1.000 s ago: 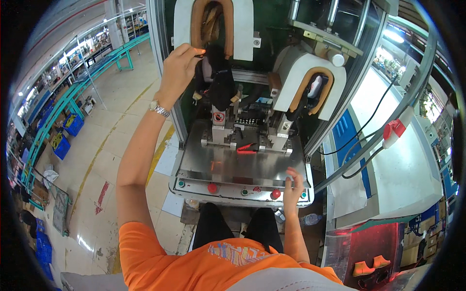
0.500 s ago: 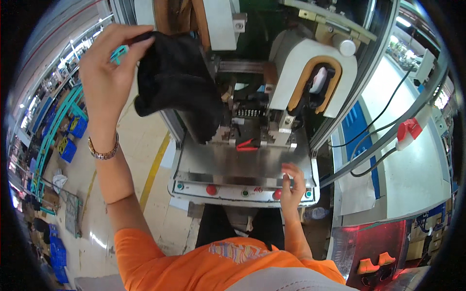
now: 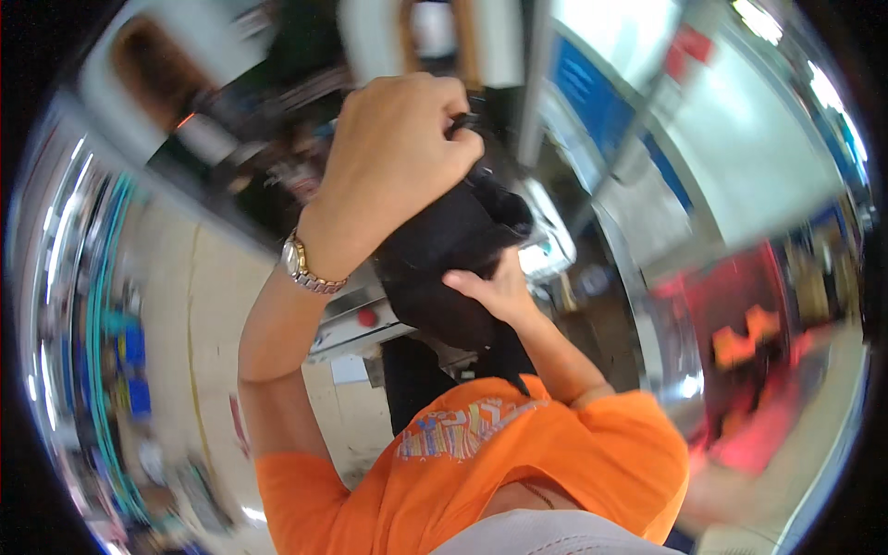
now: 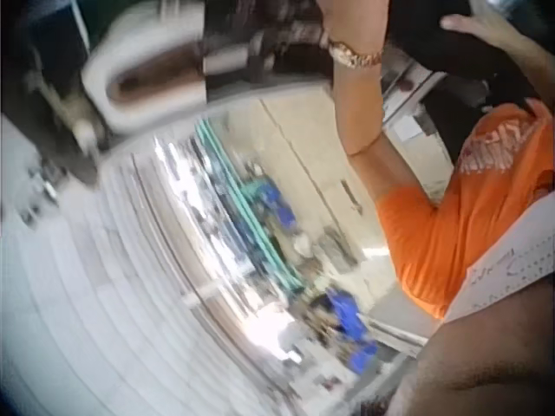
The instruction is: The person places black shoe uppers onto a machine jig, presses buttons to operate the machine, and then removes the processed shoes. They repeat this process for multiple shoes, placing the finished items onto a nearby metal tray.
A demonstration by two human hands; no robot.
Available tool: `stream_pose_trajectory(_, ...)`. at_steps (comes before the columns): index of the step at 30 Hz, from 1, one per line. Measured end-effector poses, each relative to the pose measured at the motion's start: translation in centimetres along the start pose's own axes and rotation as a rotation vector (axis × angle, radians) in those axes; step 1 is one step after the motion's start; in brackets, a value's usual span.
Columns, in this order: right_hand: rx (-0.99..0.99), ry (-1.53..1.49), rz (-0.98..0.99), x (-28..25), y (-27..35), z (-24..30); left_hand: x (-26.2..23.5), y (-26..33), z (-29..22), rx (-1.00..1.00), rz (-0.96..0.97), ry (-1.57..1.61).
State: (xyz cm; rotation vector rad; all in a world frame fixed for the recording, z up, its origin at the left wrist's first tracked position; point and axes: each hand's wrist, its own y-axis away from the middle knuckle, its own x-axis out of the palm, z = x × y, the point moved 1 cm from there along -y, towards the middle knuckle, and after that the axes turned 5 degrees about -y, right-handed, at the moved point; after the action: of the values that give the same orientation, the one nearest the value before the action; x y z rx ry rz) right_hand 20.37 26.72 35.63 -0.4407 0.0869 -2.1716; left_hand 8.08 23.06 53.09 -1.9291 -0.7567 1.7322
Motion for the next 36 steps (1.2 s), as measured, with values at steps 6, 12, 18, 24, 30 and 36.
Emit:
stream_pose_trajectory(6, 0.216, -0.975, -0.267, -9.7, 6.8, -3.2, 8.2, -2.1, -8.9, 0.231, 0.242, 0.304)
stream_pose_trajectory(12, 0.032, -0.689, -1.146, -21.1, 20.0, -2.5, 13.4, 1.9, -8.0, 0.062, 0.563, 0.750)
stream_pose_trajectory(18, -0.350, -0.523, -1.276, -40.4, 25.3, -1.5, 16.3, 6.1, -5.3, -0.147, 0.873, 0.821)
stream_pose_trajectory(24, 0.341, -0.105, -1.855, -58.7, 24.0, -5.5, 15.7, 6.5, -7.5, -0.129, 0.846, 0.708)
stream_pose_trajectory(30, 0.429, 0.564, -1.733, -57.6, 21.7, -11.5, 17.1, 15.4, -0.9, -0.505, 0.833, 0.827)
stream_pose_trajectory(36, 0.281, 1.070, -1.688, -58.1, 22.4, -13.0, 18.5, 28.8, 2.8, -0.851, 0.839, 0.714)
